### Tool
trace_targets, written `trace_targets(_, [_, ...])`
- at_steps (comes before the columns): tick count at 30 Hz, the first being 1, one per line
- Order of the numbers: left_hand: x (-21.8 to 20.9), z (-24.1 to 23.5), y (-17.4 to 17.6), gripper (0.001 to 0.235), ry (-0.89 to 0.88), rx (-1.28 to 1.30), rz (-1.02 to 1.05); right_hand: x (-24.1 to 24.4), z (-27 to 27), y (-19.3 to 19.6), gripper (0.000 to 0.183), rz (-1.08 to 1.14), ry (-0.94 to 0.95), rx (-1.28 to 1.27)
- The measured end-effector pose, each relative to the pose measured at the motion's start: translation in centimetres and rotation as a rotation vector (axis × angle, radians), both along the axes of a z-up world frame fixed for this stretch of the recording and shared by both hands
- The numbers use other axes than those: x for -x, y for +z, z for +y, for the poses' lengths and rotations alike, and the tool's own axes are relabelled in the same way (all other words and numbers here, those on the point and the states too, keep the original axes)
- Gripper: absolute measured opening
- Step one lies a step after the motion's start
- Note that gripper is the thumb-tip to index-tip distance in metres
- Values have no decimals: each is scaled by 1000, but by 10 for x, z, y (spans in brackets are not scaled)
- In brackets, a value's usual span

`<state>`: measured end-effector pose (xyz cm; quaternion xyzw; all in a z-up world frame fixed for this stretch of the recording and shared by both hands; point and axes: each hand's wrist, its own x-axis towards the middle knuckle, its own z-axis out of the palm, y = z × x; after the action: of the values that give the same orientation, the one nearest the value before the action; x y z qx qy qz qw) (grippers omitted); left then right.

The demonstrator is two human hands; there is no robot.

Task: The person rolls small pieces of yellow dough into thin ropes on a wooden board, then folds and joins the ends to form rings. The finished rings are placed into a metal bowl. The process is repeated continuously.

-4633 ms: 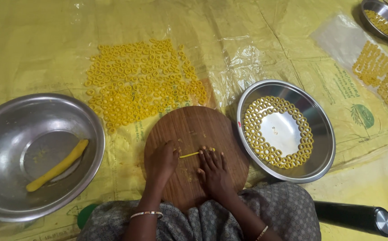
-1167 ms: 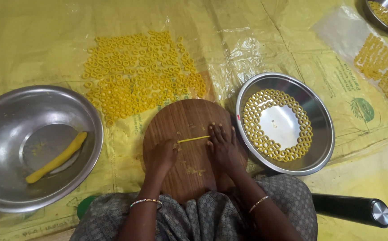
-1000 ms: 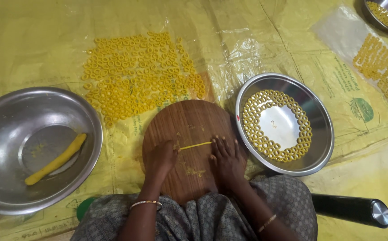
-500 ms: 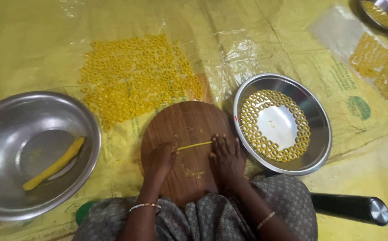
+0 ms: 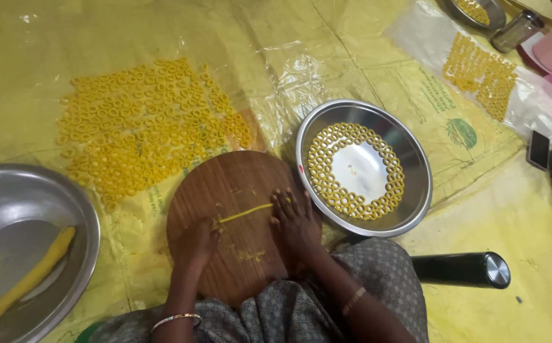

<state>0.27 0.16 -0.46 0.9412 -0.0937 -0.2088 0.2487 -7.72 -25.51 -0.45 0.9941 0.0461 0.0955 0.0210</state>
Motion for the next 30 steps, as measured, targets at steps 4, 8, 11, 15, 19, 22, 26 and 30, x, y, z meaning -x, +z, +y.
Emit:
trace_targets(4, [4,-1,-5,39,21,60,-101,27,1,0,61,-2,-23,-29])
trace_targets(8, [3,-1,6,38,19,32,-36,-3,-4,-2,62,-15,-3,0])
trace_targets(11, [3,-3,20,32,17,-6,-3,-20,-12,-2,61,-10,17,-24])
trace_targets(15, [5,-2,33,27,11,-25,35,-2,-13,-8,63,32,2,30])
trace_targets(19, [5,-3,43,28,12,-14,31,23,-12,-12,63,-6,1,37])
trace_targets(22, [4,-3,45,29,11,-24,57,10,-15,-15,60,-30,-9,8])
trace_targets(26, [3,-4,44,27,-4,-39,29,-18,-26,-14,60,-71,16,-4])
trace_targets(30, [3,-3,41,29,3,-60,93,-3,-22,-15,62,-38,-6,6])
